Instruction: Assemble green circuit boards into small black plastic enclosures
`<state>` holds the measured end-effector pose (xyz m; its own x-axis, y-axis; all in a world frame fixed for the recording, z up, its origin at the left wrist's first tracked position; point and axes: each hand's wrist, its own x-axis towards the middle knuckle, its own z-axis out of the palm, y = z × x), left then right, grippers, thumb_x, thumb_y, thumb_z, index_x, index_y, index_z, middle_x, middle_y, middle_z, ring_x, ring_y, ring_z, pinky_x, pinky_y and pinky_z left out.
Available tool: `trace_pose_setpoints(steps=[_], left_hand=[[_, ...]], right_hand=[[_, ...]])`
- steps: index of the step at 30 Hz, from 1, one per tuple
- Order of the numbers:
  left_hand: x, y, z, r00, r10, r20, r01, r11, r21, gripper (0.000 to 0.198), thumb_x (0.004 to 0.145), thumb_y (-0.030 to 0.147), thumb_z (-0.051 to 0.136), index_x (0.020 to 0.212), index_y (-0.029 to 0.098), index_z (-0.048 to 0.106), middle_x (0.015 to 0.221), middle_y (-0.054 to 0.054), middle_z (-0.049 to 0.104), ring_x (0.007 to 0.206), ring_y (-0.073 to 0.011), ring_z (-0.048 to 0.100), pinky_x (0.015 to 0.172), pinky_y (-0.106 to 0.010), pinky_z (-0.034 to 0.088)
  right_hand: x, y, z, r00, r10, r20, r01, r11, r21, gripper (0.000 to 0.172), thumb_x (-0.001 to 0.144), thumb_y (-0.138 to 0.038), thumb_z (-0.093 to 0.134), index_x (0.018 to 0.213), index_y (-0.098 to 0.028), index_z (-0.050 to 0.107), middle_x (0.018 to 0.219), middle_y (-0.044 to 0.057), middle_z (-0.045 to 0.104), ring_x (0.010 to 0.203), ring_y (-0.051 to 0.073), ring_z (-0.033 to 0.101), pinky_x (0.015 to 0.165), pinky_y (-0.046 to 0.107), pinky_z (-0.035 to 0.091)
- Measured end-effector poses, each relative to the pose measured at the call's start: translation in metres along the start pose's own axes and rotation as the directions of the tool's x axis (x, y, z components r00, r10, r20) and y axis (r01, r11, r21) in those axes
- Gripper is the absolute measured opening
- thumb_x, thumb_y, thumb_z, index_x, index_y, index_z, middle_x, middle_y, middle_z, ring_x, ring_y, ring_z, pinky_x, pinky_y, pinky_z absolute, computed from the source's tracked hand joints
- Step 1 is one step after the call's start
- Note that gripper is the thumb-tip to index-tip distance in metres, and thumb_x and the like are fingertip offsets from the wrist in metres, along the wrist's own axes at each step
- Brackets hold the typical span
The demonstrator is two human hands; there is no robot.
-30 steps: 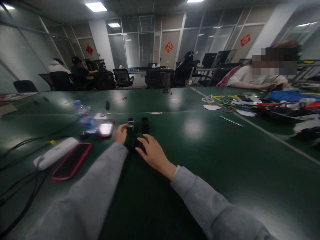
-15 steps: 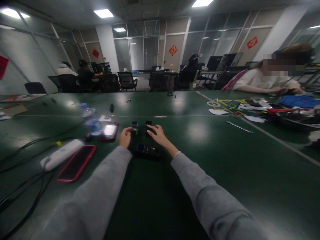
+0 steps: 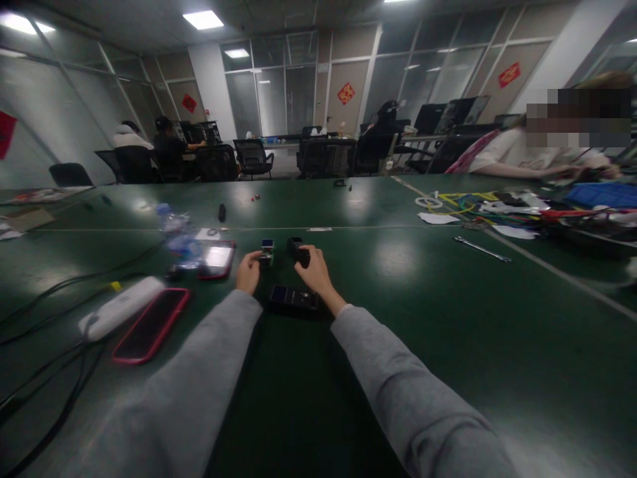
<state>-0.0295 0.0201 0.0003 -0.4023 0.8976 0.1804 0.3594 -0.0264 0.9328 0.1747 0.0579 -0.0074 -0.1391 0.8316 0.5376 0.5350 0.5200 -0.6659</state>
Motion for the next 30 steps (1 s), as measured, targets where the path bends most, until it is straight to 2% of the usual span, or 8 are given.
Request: trace_pose_setpoints(steps=[5, 12, 16, 19, 21, 24, 27, 30], left_hand=[[0.002, -0.003, 0.001, 1.000, 0.002, 0.011, -0.001, 1.000, -0.007, 0.032, 0.085, 0.013, 0.043, 0.111, 0.022, 0.060, 0.113, -0.006, 0.064, 0.099, -0.0175, 0.061, 0.091, -0.036, 0.047], [0.002, -0.005, 0.001, 0.999, 0.034, 0.007, -0.034, 0.999, 0.006, 0.032, 0.084, 0.014, 0.043, 0.109, 0.023, 0.061, 0.114, -0.005, 0.064, 0.101, -0.0175, 0.060, 0.093, -0.036, 0.045], [0.003, -0.005, 0.001, 0.999, 0.035, 0.003, -0.035, 0.999, 0.011, 0.033, 0.084, 0.015, 0.042, 0.110, 0.023, 0.061, 0.113, -0.005, 0.065, 0.100, -0.0171, 0.061, 0.093, -0.036, 0.045], [0.005, -0.007, 0.002, 0.999, 0.053, -0.008, -0.053, 0.998, 0.026, 0.033, 0.083, 0.014, 0.043, 0.109, 0.022, 0.061, 0.113, -0.005, 0.065, 0.100, -0.0168, 0.061, 0.094, -0.035, 0.045], [0.005, -0.007, 0.003, 0.998, 0.065, -0.019, -0.064, 0.997, 0.035, 0.033, 0.082, 0.013, 0.043, 0.109, 0.022, 0.062, 0.113, -0.004, 0.065, 0.100, -0.0165, 0.061, 0.095, -0.034, 0.045], [0.005, -0.008, 0.003, 0.998, 0.060, -0.021, -0.059, 0.998, 0.037, 0.034, 0.082, 0.013, 0.043, 0.109, 0.022, 0.061, 0.114, -0.004, 0.064, 0.099, -0.0169, 0.061, 0.094, -0.035, 0.046], [0.004, -0.007, 0.003, 0.999, 0.051, -0.013, -0.050, 0.998, 0.030, 0.033, 0.082, 0.013, 0.043, 0.109, 0.022, 0.061, 0.114, -0.004, 0.064, 0.099, -0.0170, 0.061, 0.094, -0.035, 0.046], [0.003, -0.006, 0.002, 0.999, 0.044, 0.000, -0.044, 0.999, 0.018, 0.033, 0.084, 0.014, 0.043, 0.110, 0.022, 0.061, 0.112, -0.004, 0.065, 0.100, -0.0168, 0.061, 0.094, -0.035, 0.045]], right_hand=[[0.003, 0.004, 0.000, 0.984, 0.128, -0.122, -0.117, 0.988, 0.096, 0.040, 0.077, -0.031, 0.055, 0.113, -0.016, 0.048, 0.106, 0.011, 0.054, 0.097, 0.024, 0.052, 0.089, 0.040, 0.044], [0.007, 0.015, 0.004, 0.954, 0.219, -0.205, -0.209, 0.975, 0.071, 0.033, 0.078, -0.031, 0.050, 0.106, -0.013, 0.050, 0.106, 0.015, 0.052, 0.103, 0.026, 0.048, 0.095, 0.042, 0.040], [0.008, 0.017, 0.004, 0.940, 0.261, -0.219, -0.252, 0.965, 0.070, 0.033, 0.082, -0.036, 0.049, 0.104, -0.012, 0.051, 0.105, 0.016, 0.053, 0.102, 0.027, 0.050, 0.094, 0.044, 0.040], [0.006, 0.016, 0.003, 0.944, 0.219, -0.245, -0.216, 0.976, 0.040, 0.050, 0.077, -0.049, 0.059, 0.107, -0.010, 0.050, 0.107, 0.017, 0.053, 0.102, 0.028, 0.051, 0.093, 0.043, 0.041], [0.005, 0.015, 0.002, 0.954, 0.172, -0.247, -0.179, 0.984, -0.006, 0.058, 0.071, -0.051, 0.066, 0.109, -0.010, 0.051, 0.107, 0.017, 0.054, 0.102, 0.029, 0.051, 0.092, 0.043, 0.042], [0.005, 0.014, 0.000, 0.957, 0.169, -0.235, -0.186, 0.981, -0.050, 0.053, 0.072, -0.047, 0.066, 0.108, -0.011, 0.053, 0.104, 0.016, 0.057, 0.098, 0.029, 0.053, 0.089, 0.044, 0.043], [0.004, 0.013, -0.002, 0.947, 0.233, -0.221, -0.246, 0.969, -0.034, 0.049, 0.076, -0.049, 0.061, 0.106, -0.012, 0.056, 0.101, 0.015, 0.060, 0.095, 0.029, 0.054, 0.085, 0.044, 0.044], [0.004, 0.011, -0.003, 0.932, 0.288, -0.218, -0.302, 0.953, -0.033, 0.048, 0.078, -0.054, 0.058, 0.103, -0.012, 0.058, 0.102, 0.016, 0.060, 0.100, 0.031, 0.050, 0.088, 0.045, 0.042]])
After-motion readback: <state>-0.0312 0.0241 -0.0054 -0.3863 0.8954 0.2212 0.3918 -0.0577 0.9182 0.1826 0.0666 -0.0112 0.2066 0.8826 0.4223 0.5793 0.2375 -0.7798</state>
